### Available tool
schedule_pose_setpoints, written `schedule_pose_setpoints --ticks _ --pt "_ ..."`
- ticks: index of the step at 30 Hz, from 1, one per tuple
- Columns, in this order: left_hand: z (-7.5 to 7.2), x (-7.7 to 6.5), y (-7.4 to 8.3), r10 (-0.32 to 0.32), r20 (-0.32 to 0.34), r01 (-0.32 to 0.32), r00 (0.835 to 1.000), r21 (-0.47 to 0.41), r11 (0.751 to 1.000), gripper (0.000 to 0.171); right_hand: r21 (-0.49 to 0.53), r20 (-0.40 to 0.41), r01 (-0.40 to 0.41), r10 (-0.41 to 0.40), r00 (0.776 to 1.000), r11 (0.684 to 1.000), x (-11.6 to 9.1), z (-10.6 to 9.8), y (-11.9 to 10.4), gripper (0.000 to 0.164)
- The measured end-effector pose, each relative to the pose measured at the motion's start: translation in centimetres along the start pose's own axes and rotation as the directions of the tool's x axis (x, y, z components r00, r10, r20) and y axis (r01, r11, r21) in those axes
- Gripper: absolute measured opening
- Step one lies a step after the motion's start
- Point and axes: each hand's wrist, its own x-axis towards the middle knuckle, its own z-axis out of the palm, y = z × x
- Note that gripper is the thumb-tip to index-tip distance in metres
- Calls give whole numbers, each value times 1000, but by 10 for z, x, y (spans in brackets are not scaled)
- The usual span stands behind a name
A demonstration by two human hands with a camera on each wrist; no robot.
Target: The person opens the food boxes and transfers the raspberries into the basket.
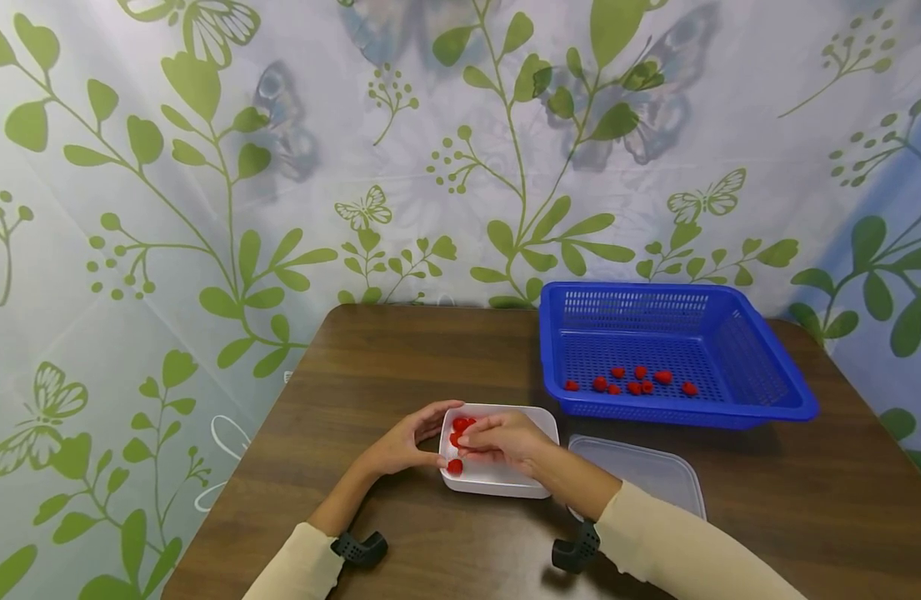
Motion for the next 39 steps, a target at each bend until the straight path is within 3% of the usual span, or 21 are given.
schedule_pose_setpoints --ticks 5,11,32,39 --pt "0 0 2 -16 0 16 1000 -2 1000 83 34 28 49 -50 998 998 -10 -5 -9 40" --pt "1 0 1 -38 -11 38 999 -9 999 83 56 1 70 -70 998 996 -20 -12 -22 43" --pt "1 1 3 -40 -15 40 999 7 999 83 99 -83 153 -146 986 983 -51 -46 -60 17" --pt "1 2 0 -39 -11 39 999 -6 999 83 133 -73 199 -191 979 971 -60 -62 -66 19"
